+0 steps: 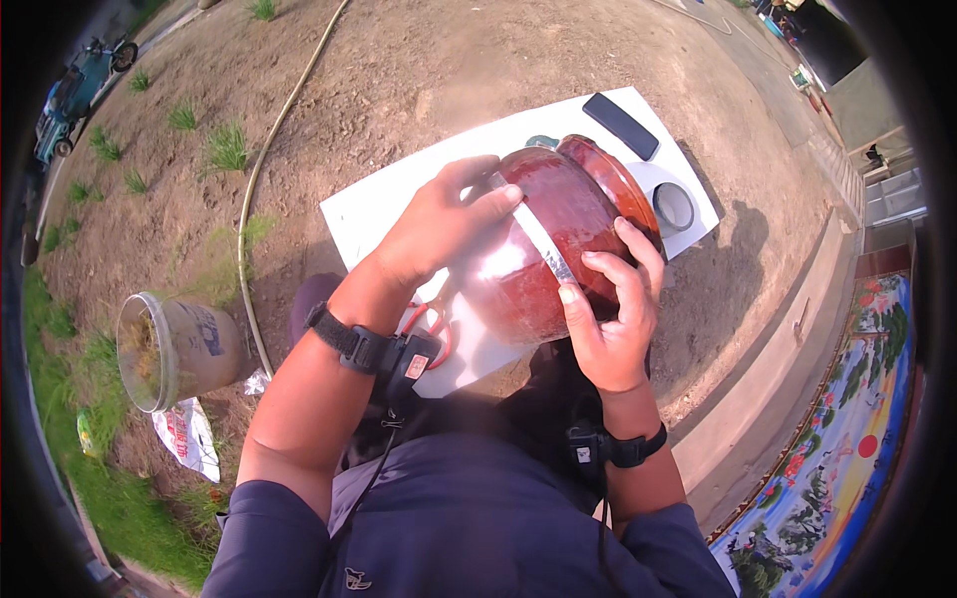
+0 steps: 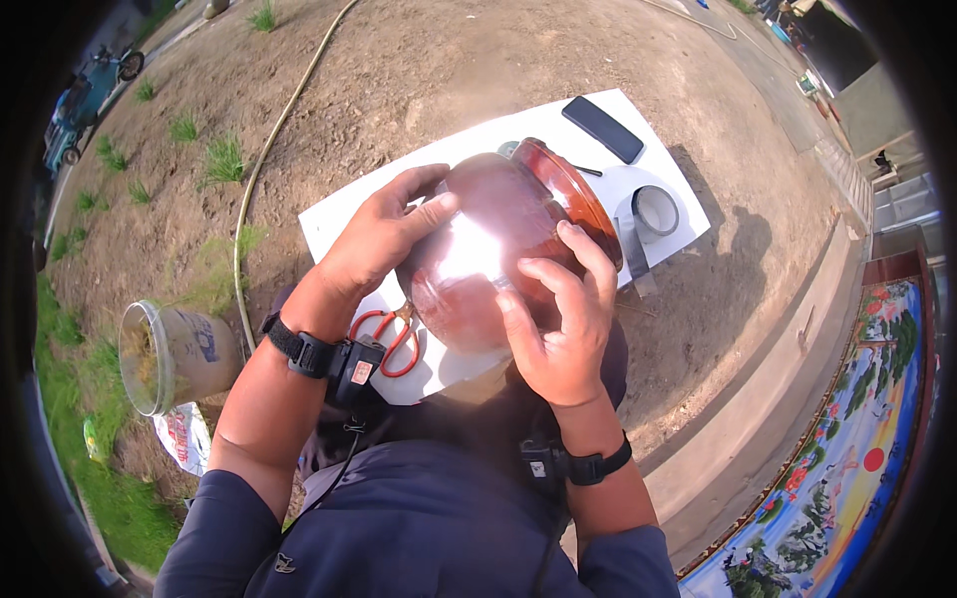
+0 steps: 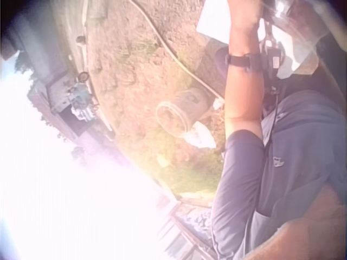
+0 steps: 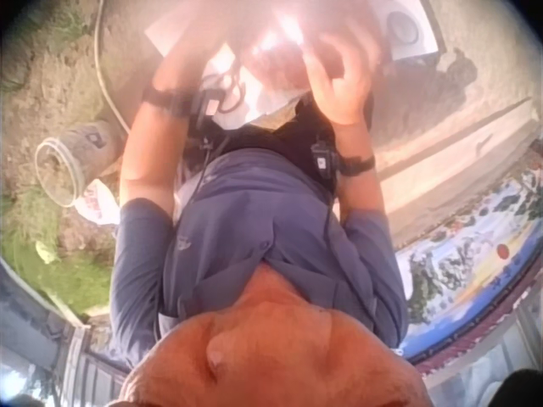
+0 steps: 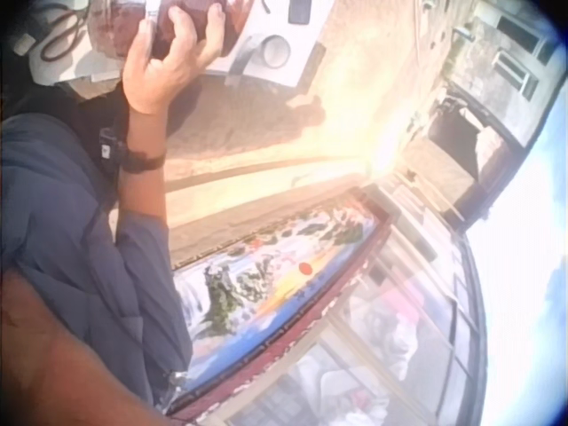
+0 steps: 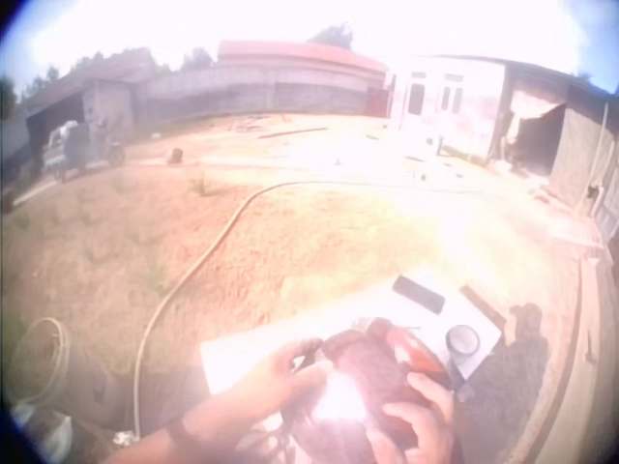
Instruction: The person applies a strip of adhesive tape around a ceramic vase, using scissors to cut the tape and smoothing it onto the surface by hand.
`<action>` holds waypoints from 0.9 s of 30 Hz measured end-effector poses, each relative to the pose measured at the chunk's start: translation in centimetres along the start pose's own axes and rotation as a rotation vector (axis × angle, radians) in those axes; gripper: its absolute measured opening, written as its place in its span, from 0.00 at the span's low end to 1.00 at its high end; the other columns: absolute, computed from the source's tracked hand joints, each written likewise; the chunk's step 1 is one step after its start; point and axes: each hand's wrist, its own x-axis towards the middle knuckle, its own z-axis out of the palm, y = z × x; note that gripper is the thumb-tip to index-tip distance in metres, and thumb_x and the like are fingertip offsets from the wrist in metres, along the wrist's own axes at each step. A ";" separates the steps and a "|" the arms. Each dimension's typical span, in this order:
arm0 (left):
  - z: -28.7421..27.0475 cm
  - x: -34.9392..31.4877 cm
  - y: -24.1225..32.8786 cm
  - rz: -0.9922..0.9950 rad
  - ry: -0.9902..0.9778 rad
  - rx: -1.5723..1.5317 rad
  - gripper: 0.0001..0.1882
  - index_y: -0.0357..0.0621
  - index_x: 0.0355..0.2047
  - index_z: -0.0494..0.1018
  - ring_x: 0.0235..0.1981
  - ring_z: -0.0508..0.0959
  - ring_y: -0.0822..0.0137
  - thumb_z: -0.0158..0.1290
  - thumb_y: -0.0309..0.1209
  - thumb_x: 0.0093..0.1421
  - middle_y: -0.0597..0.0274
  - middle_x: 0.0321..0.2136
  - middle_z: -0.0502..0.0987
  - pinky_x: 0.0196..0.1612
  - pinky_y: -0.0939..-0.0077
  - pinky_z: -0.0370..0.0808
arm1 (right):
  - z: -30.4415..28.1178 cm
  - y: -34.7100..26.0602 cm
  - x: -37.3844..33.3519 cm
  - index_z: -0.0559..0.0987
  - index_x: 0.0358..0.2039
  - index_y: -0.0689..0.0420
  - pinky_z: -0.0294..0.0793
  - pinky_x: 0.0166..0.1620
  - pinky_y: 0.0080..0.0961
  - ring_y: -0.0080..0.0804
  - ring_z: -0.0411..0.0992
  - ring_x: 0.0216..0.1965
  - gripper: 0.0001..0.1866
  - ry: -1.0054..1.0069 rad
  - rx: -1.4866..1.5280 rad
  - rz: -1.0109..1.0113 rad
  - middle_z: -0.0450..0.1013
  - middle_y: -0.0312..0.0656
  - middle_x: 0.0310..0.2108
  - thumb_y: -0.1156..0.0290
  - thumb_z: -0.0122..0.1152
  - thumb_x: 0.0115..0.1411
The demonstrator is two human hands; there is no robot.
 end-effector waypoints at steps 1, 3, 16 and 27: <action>0.1 -0.3 0.1 0.019 -0.008 0.009 0.37 0.29 0.65 0.64 0.56 0.75 0.62 0.61 0.44 0.66 0.46 0.55 0.75 0.59 0.70 0.72 | 0.0 0.0 0.0 0.80 0.46 0.56 0.69 0.62 0.43 0.52 0.67 0.62 0.19 -0.008 -0.026 -0.024 0.67 0.54 0.60 0.73 0.73 0.53; 0.3 -0.9 0.4 0.040 -0.020 0.019 0.42 0.28 0.67 0.61 0.58 0.74 0.59 0.63 0.45 0.64 0.43 0.58 0.74 0.62 0.68 0.71 | 0.0 -0.1 0.0 0.80 0.46 0.56 0.69 0.62 0.43 0.52 0.67 0.62 0.19 0.001 -0.031 -0.035 0.67 0.54 0.60 0.73 0.73 0.53; 1.3 -2.1 2.8 0.148 -0.057 0.400 0.54 0.23 0.69 0.54 0.62 0.72 0.53 0.69 0.49 0.56 0.36 0.61 0.70 0.65 0.66 0.68 | -0.2 0.2 0.1 0.78 0.49 0.56 0.66 0.64 0.45 0.53 0.66 0.63 0.19 -0.019 -0.031 -0.069 0.66 0.56 0.62 0.71 0.71 0.56; 1.7 -2.3 2.5 0.388 -0.016 0.585 0.55 0.30 0.67 0.59 0.62 0.69 0.45 0.73 0.50 0.48 0.35 0.57 0.69 0.67 0.59 0.66 | 0.1 0.2 0.5 0.80 0.48 0.53 0.66 0.64 0.44 0.52 0.66 0.62 0.22 -0.006 -0.044 -0.092 0.67 0.52 0.61 0.73 0.73 0.51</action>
